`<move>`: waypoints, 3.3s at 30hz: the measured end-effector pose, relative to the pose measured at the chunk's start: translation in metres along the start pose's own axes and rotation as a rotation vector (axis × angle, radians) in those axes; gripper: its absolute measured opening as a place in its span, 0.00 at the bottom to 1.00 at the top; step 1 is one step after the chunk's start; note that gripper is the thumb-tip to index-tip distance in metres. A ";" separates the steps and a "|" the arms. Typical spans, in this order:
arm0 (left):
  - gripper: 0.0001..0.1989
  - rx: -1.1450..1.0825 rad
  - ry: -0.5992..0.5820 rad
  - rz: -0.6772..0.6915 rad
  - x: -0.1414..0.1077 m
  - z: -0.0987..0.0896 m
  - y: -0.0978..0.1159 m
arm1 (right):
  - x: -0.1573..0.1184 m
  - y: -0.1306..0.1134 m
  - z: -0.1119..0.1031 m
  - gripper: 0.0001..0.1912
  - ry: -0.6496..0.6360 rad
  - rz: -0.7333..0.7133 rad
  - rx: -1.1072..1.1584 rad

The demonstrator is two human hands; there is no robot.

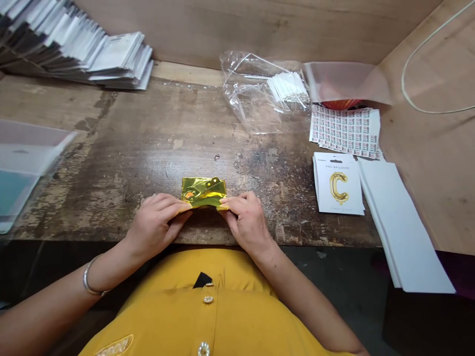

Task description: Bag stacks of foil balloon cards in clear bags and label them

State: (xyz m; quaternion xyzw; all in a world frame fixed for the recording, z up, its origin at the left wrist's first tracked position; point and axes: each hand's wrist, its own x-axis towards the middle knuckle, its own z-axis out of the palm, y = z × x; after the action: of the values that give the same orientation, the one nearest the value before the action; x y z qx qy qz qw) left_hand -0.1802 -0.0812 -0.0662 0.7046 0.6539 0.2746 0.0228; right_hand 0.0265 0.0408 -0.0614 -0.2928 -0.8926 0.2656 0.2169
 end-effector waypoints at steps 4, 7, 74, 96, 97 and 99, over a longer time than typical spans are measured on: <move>0.09 0.113 -0.013 -0.134 0.007 0.001 0.003 | 0.006 -0.005 0.006 0.10 0.028 0.088 -0.162; 0.08 0.147 -0.038 -0.220 0.012 0.005 0.002 | 0.013 -0.009 0.009 0.13 -0.032 0.149 -0.313; 0.19 -0.737 0.198 -0.379 0.114 -0.003 0.013 | -0.078 0.124 -0.130 0.20 0.927 0.604 1.016; 0.22 -0.142 -0.075 -0.166 0.017 0.000 -0.034 | 0.058 -0.024 0.018 0.07 -0.345 0.665 0.516; 0.22 -0.049 -0.142 -0.130 0.016 0.000 -0.033 | 0.056 -0.023 0.013 0.09 -0.374 0.584 0.402; 0.23 0.077 -0.240 -0.098 0.015 -0.003 -0.029 | 0.050 -0.022 -0.001 0.10 -0.350 0.408 0.055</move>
State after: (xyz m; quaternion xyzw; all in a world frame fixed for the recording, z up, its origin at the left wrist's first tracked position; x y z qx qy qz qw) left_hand -0.2078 -0.0640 -0.0694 0.6999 0.6902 0.1615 0.0875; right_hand -0.0182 0.0580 -0.0362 -0.4102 -0.8315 0.3744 0.0092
